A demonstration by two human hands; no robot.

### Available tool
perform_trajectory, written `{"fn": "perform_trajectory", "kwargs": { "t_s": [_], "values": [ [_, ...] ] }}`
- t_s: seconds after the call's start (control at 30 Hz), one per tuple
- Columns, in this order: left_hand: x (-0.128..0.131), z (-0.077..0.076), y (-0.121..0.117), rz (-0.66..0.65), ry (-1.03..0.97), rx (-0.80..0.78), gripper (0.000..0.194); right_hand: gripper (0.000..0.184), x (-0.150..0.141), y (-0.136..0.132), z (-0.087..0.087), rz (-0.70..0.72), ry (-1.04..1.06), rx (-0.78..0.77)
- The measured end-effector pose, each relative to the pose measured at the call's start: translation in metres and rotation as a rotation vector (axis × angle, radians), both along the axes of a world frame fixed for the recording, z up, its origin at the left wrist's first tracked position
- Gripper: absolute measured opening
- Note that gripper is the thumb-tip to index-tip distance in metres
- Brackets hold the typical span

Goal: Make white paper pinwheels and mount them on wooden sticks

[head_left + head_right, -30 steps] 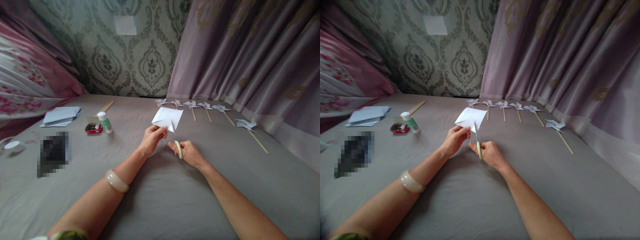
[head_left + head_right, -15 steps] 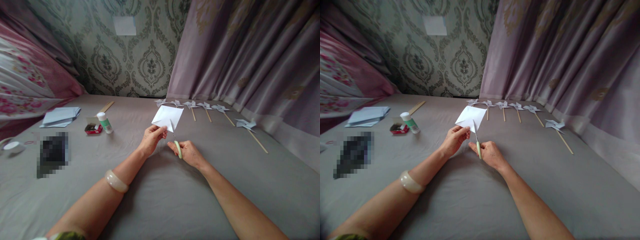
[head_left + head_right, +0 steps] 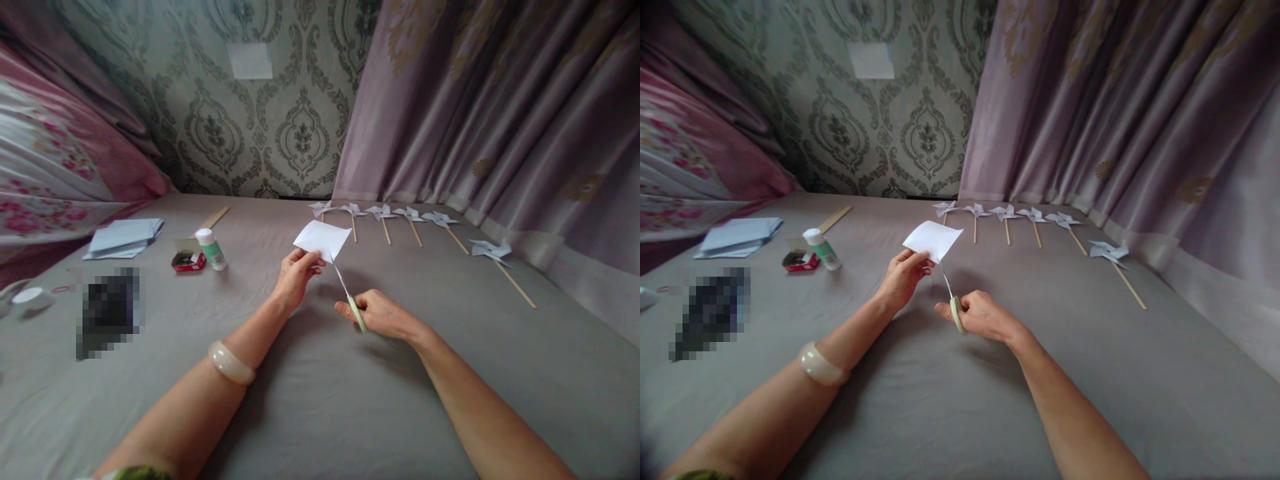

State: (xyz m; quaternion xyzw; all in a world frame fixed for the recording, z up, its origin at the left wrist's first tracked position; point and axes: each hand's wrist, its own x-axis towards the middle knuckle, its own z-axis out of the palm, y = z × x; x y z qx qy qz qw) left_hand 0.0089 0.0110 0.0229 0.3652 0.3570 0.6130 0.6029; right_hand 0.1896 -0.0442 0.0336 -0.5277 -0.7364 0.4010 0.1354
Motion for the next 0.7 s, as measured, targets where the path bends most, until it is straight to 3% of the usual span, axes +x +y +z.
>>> {"fn": "perform_trajectory", "kwargs": {
  "t_s": [0.17, 0.27, 0.47, 0.7],
  "values": [
    [-0.007, 0.001, 0.006, 0.036, 0.000, -0.024, 0.028, 0.058, 0.013, -0.001, 0.011, 0.057, -0.212, -0.041],
    [-0.009, 0.001, 0.006, 0.030, 0.028, -0.040, 0.027, 0.057, 0.015, -0.008, 0.020, 0.071, -0.370, 0.034],
    [-0.010, 0.000, 0.007, -0.030, 0.046, -0.048, 0.025, 0.049, 0.009, -0.025, 0.036, 0.124, -0.609, 0.164],
    [-0.007, -0.003, 0.007, -0.133, 0.036, -0.021, 0.020, 0.046, 0.001, -0.035, 0.046, 0.190, -0.778, 0.155]
  ]
}}
